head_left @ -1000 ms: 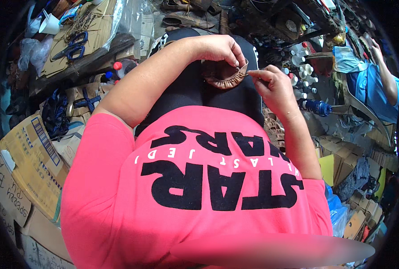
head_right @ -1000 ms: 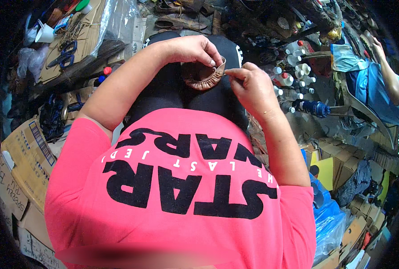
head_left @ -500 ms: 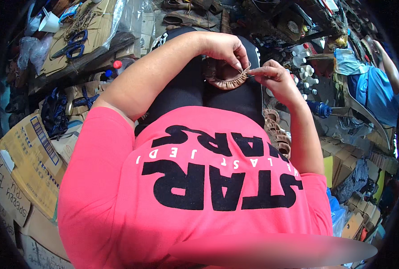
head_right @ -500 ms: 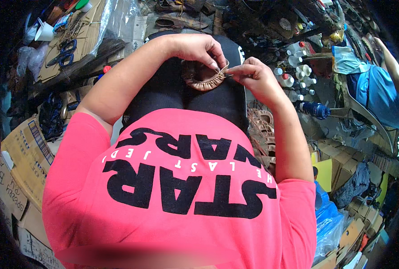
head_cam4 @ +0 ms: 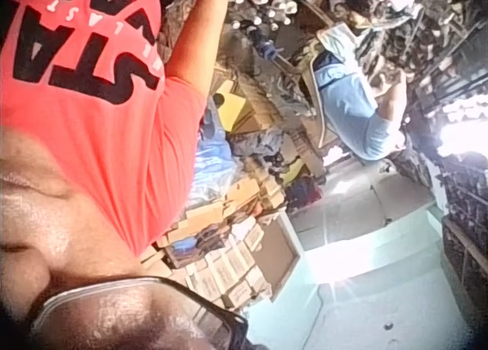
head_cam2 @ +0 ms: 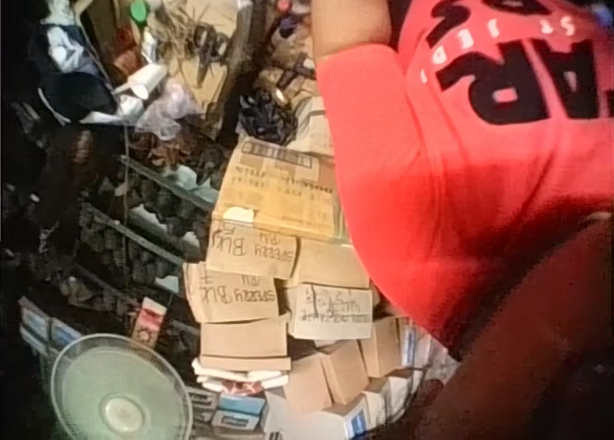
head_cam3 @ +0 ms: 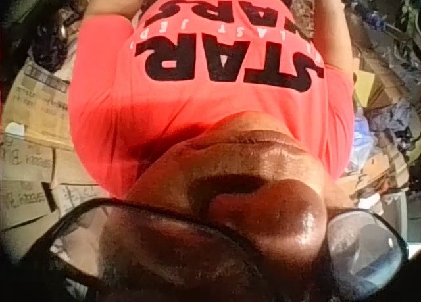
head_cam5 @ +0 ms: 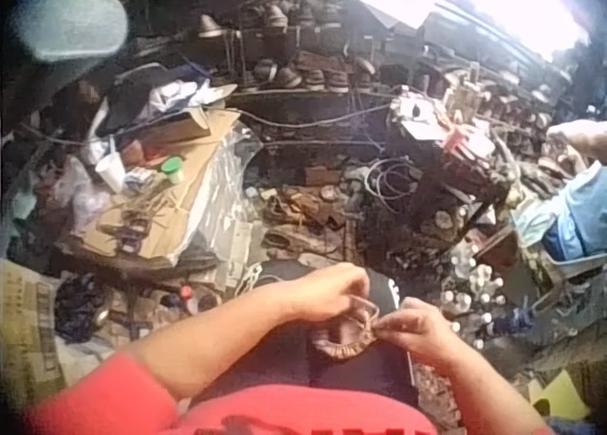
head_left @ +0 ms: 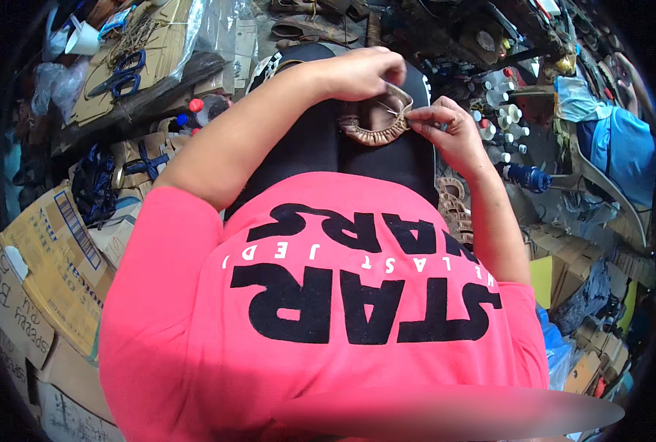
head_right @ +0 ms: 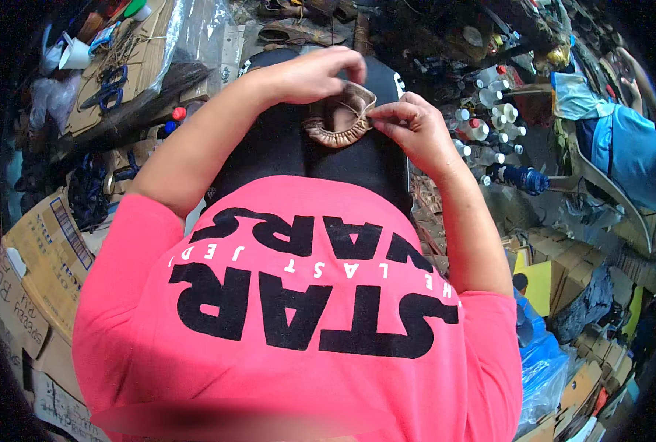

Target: Sewing a leather shoe component by hand using a needle and thread.

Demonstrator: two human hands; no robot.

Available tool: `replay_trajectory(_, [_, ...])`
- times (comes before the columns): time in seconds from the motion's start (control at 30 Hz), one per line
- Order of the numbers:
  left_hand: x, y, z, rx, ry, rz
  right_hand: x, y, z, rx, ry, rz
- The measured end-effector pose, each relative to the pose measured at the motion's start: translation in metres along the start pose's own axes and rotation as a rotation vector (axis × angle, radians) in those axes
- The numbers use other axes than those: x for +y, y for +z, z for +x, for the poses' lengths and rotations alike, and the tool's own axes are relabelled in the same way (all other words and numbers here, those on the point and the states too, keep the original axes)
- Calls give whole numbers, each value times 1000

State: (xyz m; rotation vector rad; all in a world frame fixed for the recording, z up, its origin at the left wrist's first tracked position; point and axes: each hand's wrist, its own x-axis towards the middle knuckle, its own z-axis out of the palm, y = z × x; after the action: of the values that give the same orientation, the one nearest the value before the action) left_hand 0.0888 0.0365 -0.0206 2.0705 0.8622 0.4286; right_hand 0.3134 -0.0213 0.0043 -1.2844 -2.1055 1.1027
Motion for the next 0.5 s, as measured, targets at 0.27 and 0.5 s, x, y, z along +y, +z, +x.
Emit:
replay_trajectory(0.27, [27, 9, -62, 342, -63, 57, -14, 14, -29, 84, 69, -165])
replay_trajectory(0.5, [24, 28, -60, 443, 4, 375, -14, 26, -38, 130, -60, -513])
